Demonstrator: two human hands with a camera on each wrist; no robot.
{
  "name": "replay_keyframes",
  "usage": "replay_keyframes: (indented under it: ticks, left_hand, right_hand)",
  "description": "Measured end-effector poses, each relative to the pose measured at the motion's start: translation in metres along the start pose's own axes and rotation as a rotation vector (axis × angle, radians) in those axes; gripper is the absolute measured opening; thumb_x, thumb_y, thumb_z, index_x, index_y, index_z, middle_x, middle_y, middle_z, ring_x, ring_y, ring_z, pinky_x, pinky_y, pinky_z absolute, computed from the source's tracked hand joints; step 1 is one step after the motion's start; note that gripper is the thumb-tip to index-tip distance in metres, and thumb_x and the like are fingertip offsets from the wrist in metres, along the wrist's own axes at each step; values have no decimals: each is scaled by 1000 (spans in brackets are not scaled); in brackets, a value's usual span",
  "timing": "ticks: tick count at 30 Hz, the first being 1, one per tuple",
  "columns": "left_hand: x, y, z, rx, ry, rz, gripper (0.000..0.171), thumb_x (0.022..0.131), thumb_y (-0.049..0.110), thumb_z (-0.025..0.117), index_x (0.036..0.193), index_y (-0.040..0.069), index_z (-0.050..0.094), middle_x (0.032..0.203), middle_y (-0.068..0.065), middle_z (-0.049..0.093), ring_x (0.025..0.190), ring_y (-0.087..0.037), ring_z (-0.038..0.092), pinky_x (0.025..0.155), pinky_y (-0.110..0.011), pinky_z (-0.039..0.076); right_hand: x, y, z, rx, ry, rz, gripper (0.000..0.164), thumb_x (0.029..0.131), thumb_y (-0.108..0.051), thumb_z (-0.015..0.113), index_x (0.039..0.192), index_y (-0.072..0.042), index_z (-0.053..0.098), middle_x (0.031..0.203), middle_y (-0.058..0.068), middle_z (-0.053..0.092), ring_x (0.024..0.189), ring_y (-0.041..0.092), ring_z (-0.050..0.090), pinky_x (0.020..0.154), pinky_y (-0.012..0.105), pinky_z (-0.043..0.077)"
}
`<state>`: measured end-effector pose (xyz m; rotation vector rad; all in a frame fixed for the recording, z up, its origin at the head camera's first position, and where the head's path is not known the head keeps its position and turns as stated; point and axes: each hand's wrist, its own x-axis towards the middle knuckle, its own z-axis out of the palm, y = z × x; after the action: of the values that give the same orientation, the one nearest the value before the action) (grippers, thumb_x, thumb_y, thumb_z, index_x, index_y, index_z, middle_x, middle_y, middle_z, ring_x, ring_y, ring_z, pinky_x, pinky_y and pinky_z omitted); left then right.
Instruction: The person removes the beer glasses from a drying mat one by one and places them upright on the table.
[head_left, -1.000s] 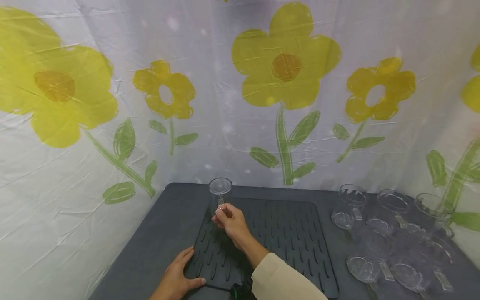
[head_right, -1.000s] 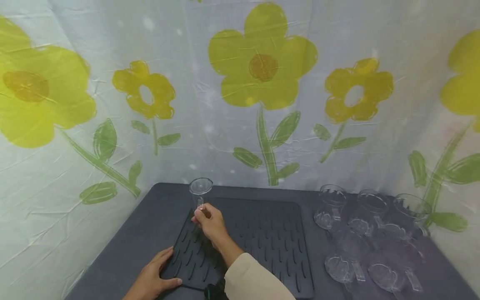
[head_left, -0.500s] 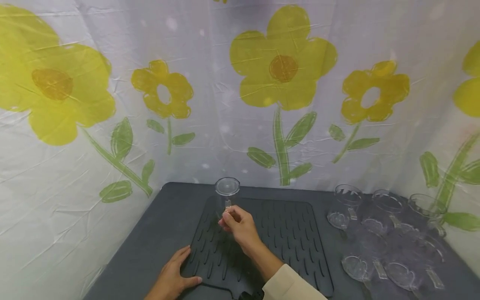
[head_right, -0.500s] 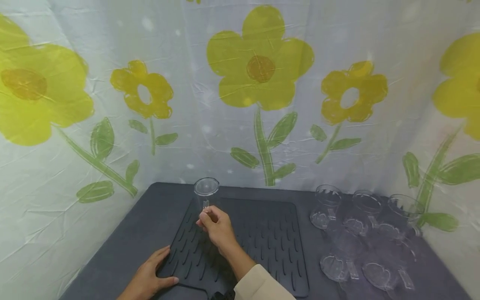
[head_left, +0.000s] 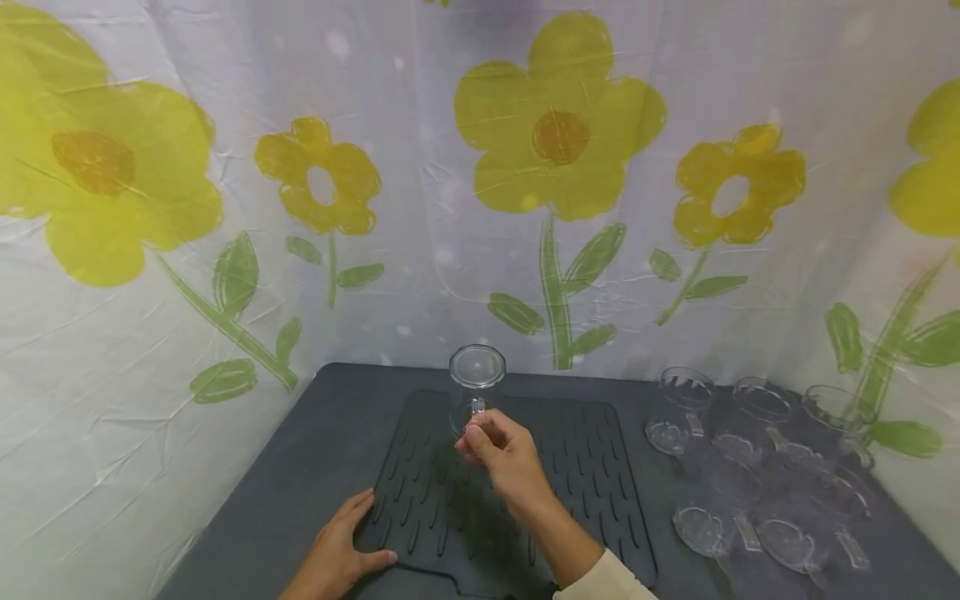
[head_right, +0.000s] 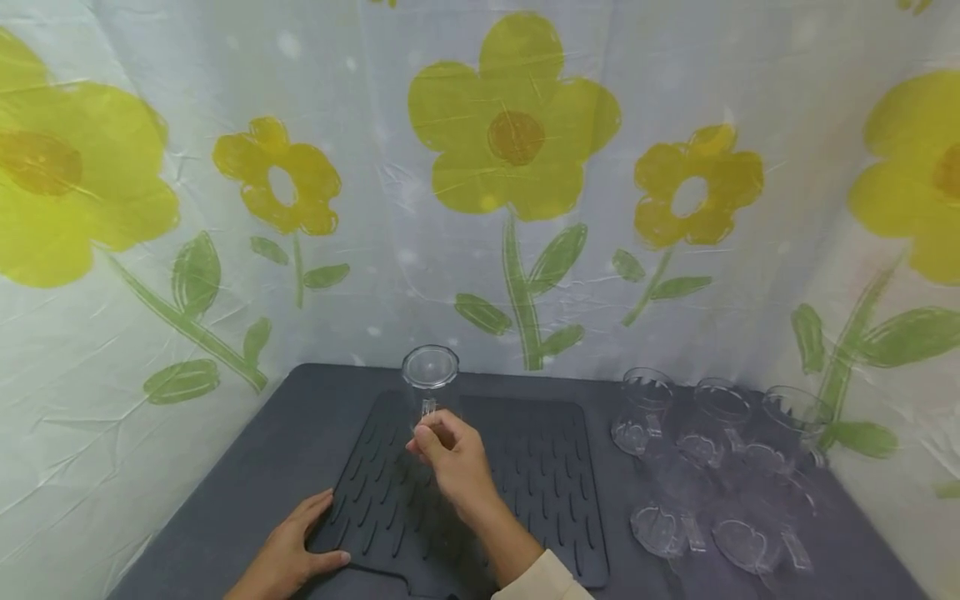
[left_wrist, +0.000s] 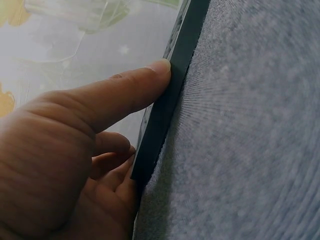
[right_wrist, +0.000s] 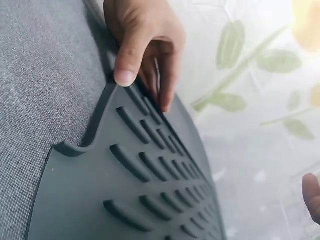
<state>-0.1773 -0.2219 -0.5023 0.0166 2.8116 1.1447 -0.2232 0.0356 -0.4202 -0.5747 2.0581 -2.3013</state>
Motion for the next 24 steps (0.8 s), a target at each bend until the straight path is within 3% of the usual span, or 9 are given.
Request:
replay_keyframes:
  ticks: [11,24]
  left_hand:
    - [5,-5,-1,-21,-46,-44,101,64,40,89,139,-9,44,144,-26,37,128,-51,35,94,-66,38]
    - [7,-6,0,-18,-55,-54,101,65,40,89,140,-9,42,144,-28,36,127,-52,35,94,-66,38]
  right_hand:
    - [-22,-16,-18,29,44,10,22,96,-13,61,101,8,57,91,16,66,92,35,64,84,39,55]
    - [-49,-30,-40,6,117,-3,21,95,-13,63,98,7,58,89,18,65,87,29,65,82,39,55]
